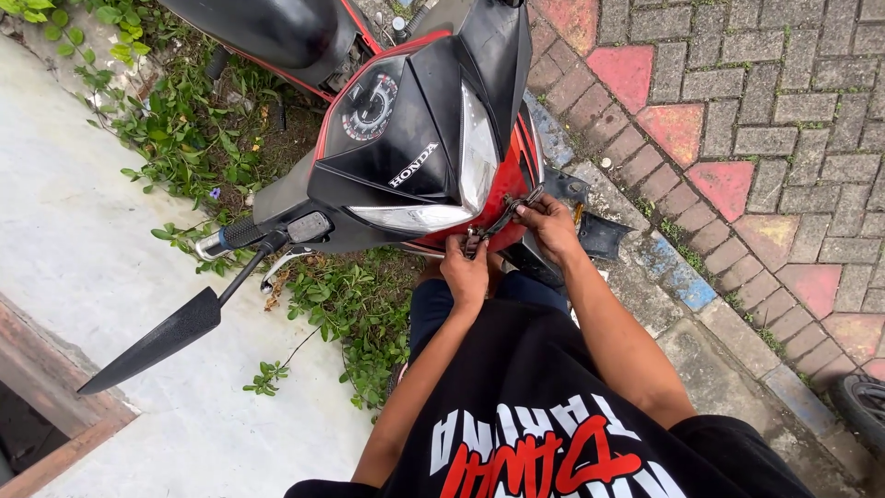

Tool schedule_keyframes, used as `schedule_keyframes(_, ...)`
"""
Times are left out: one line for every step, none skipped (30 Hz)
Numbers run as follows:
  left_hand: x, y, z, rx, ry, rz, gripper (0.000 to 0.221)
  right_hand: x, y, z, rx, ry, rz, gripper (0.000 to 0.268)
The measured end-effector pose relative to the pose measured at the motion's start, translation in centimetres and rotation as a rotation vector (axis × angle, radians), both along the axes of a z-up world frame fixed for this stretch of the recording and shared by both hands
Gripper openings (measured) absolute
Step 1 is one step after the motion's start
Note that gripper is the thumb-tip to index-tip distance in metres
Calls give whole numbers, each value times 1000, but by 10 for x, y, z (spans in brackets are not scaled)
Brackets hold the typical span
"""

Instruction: The person is removing side fairing panels from a motorcycle and then attempting to install a front fairing piece.

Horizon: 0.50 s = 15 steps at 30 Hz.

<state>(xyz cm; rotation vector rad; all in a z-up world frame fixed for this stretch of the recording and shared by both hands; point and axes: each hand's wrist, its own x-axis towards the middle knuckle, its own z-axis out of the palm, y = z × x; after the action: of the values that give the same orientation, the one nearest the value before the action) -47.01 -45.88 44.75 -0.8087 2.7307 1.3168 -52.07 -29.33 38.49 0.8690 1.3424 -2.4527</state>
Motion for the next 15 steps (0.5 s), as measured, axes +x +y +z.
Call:
schedule_keyframes(0,0,0,-13,1,-4,34,0,-1,2,2,-1,-2,30)
schedule_keyframes(-1,0,0,-25,3,-8,35,-1,-1,5,5,-1,-4,30)
schedule_keyframes(-1,-1,1,-25,3,-8,35,-1,-1,4,5,-1,-4,30)
schedule_keyframes(-1,-3,2,-2,6,-4,32,-1,-1,4,-3,-1,-6,30)
schedule_keyframes(-1,-4,3,21,9,0,30,-1,-1,3,-11,0,-8,30)
schedule_keyframes(-1,-5,1,21,8,-1,30,-1,-2,6,-11,-1,-8,30)
schedule_keyframes(-1,-6,0,26,10,2,29,-1,-3,8,-10,-1,-7,30)
schedule_keyframes(-2,-8,-1,32,11,5,28,-2,-3,11,-10,-2,-4,30)
schedule_keyframes(-2,-7,-1,32,11,6,28,-1,-3,9,-10,-2,-4,30)
schedule_keyframes(-2,-7,0,26,11,5,28,-1,-3,7,-7,1,-5,29)
schedule_keyframes(-2,-7,0,21,12,5,28,-1,-3,5,-5,4,-7,28)
schedule_keyframes(-2,-8,-1,21,13,4,28,-1,-3,6,-4,6,-8,28)
schedule_keyframes(-2,-9,-1,36,12,7,27,-2,-3,7,-3,7,-6,28)
schedule_keyframes(-1,-9,-1,50,8,10,26,-1,-3,8,-2,6,-5,28)
schedule_keyframes(-1,-9,0,51,7,10,26,0,-3,6,-2,5,-6,28)
